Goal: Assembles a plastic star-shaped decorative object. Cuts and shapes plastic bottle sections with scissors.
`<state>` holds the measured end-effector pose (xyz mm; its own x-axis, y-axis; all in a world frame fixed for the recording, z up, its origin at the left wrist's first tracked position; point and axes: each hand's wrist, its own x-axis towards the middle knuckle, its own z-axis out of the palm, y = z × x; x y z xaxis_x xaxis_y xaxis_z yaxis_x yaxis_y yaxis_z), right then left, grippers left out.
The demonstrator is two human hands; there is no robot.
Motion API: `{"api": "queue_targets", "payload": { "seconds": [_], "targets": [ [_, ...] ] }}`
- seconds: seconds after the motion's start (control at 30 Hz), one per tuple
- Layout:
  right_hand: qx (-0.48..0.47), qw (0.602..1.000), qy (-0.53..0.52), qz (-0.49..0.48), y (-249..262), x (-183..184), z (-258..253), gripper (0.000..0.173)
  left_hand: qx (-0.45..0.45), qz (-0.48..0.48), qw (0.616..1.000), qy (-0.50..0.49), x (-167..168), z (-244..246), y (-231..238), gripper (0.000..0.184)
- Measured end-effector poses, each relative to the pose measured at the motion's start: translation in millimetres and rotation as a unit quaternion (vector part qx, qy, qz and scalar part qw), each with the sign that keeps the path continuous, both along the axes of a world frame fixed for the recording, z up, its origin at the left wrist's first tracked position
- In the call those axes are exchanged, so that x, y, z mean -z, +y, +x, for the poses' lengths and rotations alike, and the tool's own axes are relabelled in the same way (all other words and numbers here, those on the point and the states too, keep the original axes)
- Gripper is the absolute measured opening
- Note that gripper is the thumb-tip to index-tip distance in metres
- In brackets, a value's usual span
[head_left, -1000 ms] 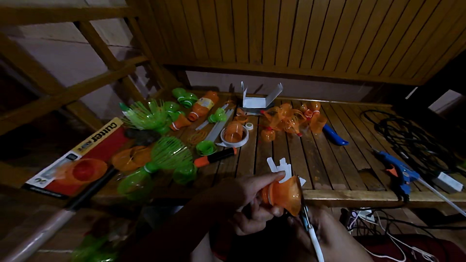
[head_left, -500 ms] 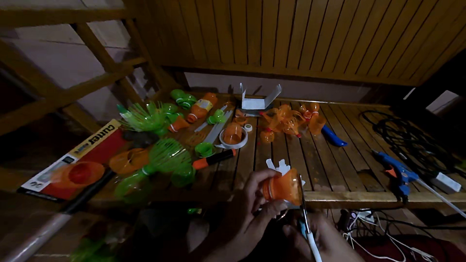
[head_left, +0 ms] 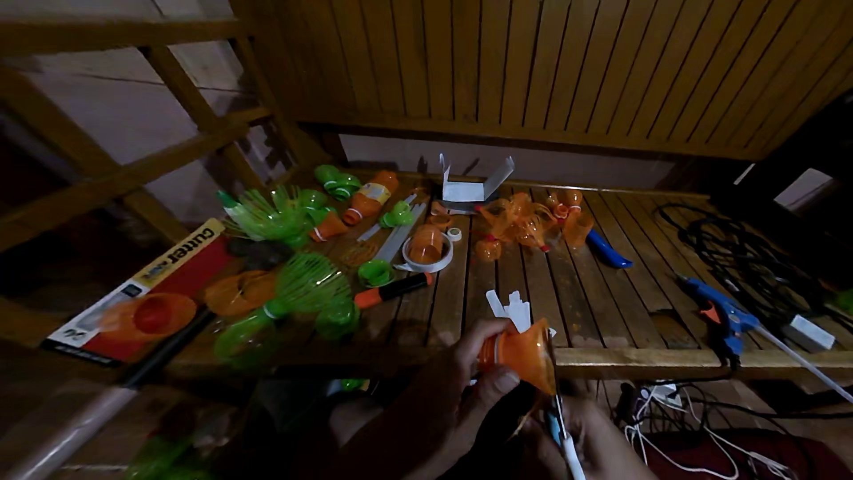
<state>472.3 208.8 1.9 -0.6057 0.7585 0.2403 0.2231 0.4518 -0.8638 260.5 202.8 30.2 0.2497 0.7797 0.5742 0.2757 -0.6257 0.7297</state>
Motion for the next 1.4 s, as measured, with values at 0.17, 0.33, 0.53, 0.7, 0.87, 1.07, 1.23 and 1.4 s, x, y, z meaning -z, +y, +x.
{"api": "queue_targets", "payload": {
  "seconds": [0.17,0.33,0.53,0.7,0.87,1.07,1.23,1.4],
  "targets": [
    [-0.018,0.999,0.017,-0.021,-1.7,0.8,-1.3,0.03,0.033,-0.039,0.997,0.056,-9.3,-3.6,-3.9,0.06],
    [-0.014,0.999,0.029,0.009,-1.1,1.2,-0.1,0.031,0.069,-0.081,0.992,0.062,-7.1,-4.4,-2.5,0.053],
    [0.01,1.0,0.004,0.007,-2.2,1.4,-1.1,0.027,0.114,-0.175,0.978,0.007,-12.8,-9.8,-1.2,0.062],
    [-0.012,1.0,0.009,0.016,-0.8,1.5,-1.1,0.032,0.18,-0.243,0.951,-0.058,-17.3,-14.2,2.1,0.047],
    [-0.026,0.999,0.002,0.024,-1.9,-4.6,1.2,0.033,0.205,-0.295,0.933,-0.008,-20.1,-17.2,4.3,0.04],
    [-0.015,0.999,0.0,0.037,-2.0,-1.4,0.7,0.028,0.212,-0.341,0.915,-0.039,-20.2,-21.1,4.4,0.037],
    [-0.022,0.999,-0.017,0.04,-1.2,-3.6,3.7,0.03,0.267,-0.403,0.863,-0.148,-14.8,-25.1,8.7,0.037],
    [-0.033,0.999,-0.024,0.028,-2.5,-9.6,3.8,0.032,0.254,-0.484,0.832,-0.097,-23.6,-21.0,9.4,0.044]
  ]
}}
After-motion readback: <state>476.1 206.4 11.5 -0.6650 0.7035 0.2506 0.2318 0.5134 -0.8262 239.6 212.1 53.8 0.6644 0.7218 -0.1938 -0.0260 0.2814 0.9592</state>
